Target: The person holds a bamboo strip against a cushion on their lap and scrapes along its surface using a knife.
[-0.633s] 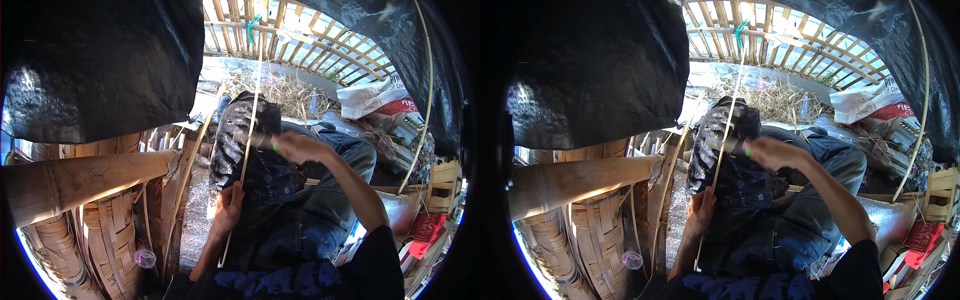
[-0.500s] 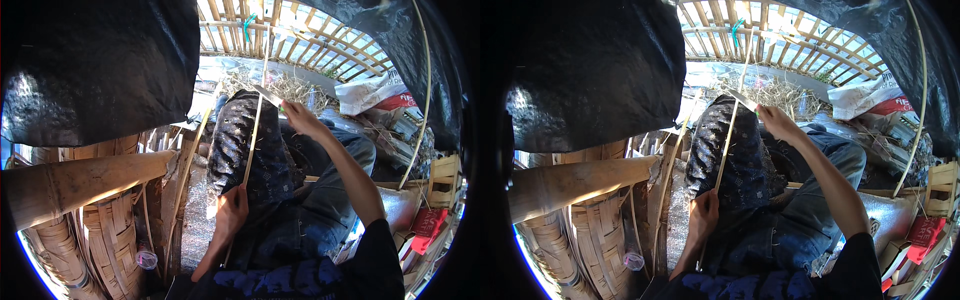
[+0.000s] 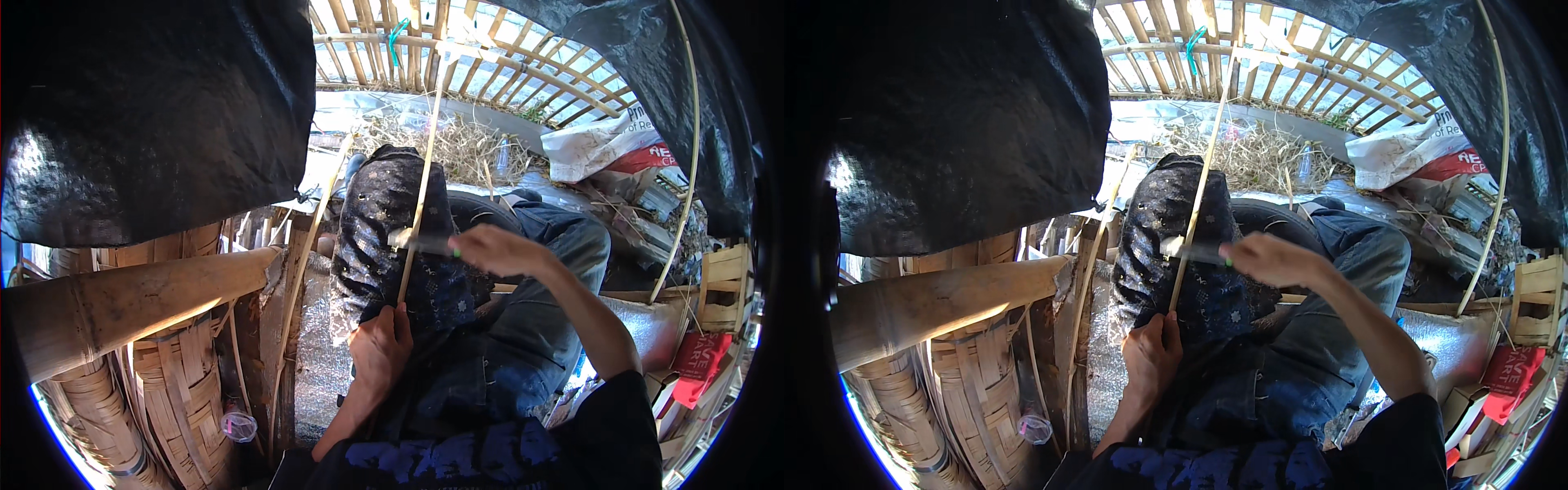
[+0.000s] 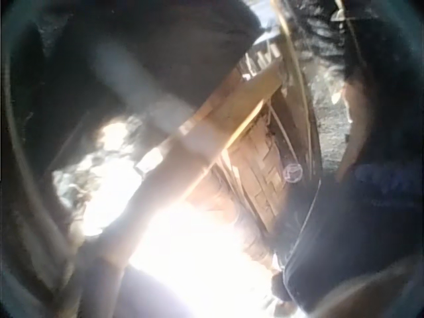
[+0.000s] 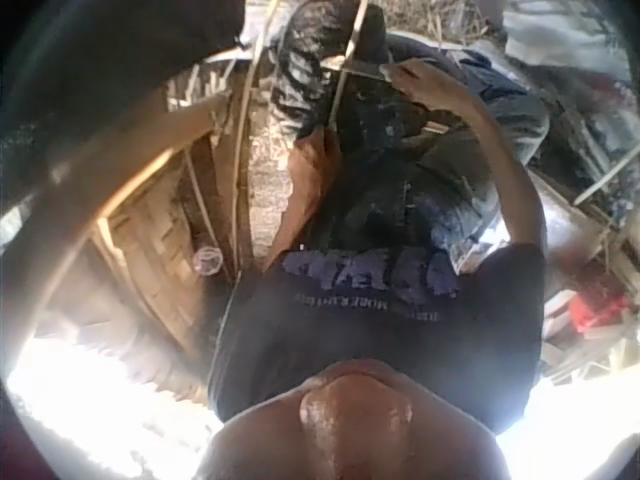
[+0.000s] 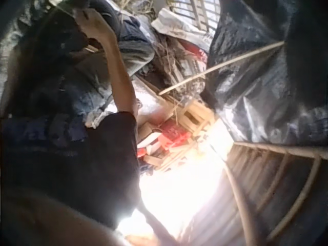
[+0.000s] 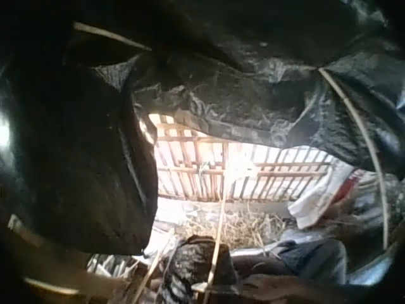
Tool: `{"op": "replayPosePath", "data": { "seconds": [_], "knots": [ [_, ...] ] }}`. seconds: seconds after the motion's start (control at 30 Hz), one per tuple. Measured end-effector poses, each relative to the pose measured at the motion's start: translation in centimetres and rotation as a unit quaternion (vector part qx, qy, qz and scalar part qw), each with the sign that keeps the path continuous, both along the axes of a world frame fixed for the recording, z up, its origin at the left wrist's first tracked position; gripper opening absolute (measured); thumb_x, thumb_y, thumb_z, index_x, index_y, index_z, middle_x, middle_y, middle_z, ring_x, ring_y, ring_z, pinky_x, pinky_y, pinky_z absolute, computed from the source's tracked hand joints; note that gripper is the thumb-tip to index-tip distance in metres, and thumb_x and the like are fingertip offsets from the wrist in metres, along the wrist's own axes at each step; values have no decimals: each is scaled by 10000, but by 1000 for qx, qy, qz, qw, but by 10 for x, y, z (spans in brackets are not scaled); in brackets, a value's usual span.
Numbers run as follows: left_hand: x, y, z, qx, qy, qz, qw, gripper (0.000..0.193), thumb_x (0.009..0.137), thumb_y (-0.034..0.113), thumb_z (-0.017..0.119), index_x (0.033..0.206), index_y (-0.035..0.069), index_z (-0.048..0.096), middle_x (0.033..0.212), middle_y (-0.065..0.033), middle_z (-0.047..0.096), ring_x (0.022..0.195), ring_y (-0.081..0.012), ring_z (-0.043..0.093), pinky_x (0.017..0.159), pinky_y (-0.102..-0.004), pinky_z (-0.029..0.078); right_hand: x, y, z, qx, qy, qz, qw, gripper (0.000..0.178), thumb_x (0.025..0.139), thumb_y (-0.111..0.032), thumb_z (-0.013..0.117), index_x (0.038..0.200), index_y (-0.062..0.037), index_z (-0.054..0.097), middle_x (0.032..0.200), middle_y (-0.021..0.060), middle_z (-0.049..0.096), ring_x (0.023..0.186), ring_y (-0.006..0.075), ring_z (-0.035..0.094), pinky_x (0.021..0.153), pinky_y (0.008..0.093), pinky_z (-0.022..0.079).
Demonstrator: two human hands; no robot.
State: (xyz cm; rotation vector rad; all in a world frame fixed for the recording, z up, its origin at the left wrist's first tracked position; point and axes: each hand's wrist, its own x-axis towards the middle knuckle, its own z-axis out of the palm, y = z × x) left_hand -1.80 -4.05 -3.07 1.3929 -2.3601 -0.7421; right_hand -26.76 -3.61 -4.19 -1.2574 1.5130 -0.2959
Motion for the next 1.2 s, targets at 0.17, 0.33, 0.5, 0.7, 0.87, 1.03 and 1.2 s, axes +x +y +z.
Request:
{"op": "replayPosePath", "data": {
  "seconds": [0.17,0.33,0.5,0.7,0.87,1.03,1.2],
  "knots": [
    [-5,3,6,-32,-41,-21,998,296,876,178,568,619,74,463,490,-101,544,389,-291,542,355,-390,395,-43,-32,-6,-151,143,-126,970,549,970,-357,399,593,35,475,448,123,401,395,250,435,531,410,430],
    [-5,2,8,-55,-76,-60,994,293,887,193,549,625,85,473,498,-101,550,388,-288,545,355,-388,403,-39,-33,-1,-166,237,-73,954,497,965,-340,389,715,48,573,656,258,560,636,400,585,620,481,429],
    [-5,5,9,-54,-103,-77,990,294,898,214,526,641,77,481,530,-108,568,417,-288,562,381,-380,426,-19,-14,40,40,181,45,982,520,962,-411,333,908,31,601,714,213,617,649,351,631,605,446,493],
    [-6,5,8,-35,-98,-52,993,305,900,219,519,639,64,485,539,-130,564,448,-334,556,415,-421,411,-33,-18,42,86,69,-96,989,497,964,-488,318,843,-53,526,532,-6,425,409,77,412,339,241,336],
    [-12,5,8,-40,-90,-70,993,305,900,217,519,639,63,485,534,-128,561,454,-335,557,419,-423,409,-58,-17,-25,-196,186,-110,956,518,974,-396,364,722,22,537,528,109,489,415,225,467,496,433,409],
    [-6,1,8,-12,-75,-49,996,303,887,194,542,624,58,479,530,-134,553,454,-336,551,421,-429,403,-20,-8,24,73,101,-35,992,499,973,-429,319,799,-12,532,566,101,525,464,212,535,486,383,452],
    [-2,-4,6,15,-29,-15,999,319,875,155,559,590,30,487,509,-162,516,463,-354,540,423,-414,376,-44,-12,7,80,-39,-184,979,504,967,-491,297,714,-77,432,536,-37,393,410,64,337,340,255,322]
  ]
}}
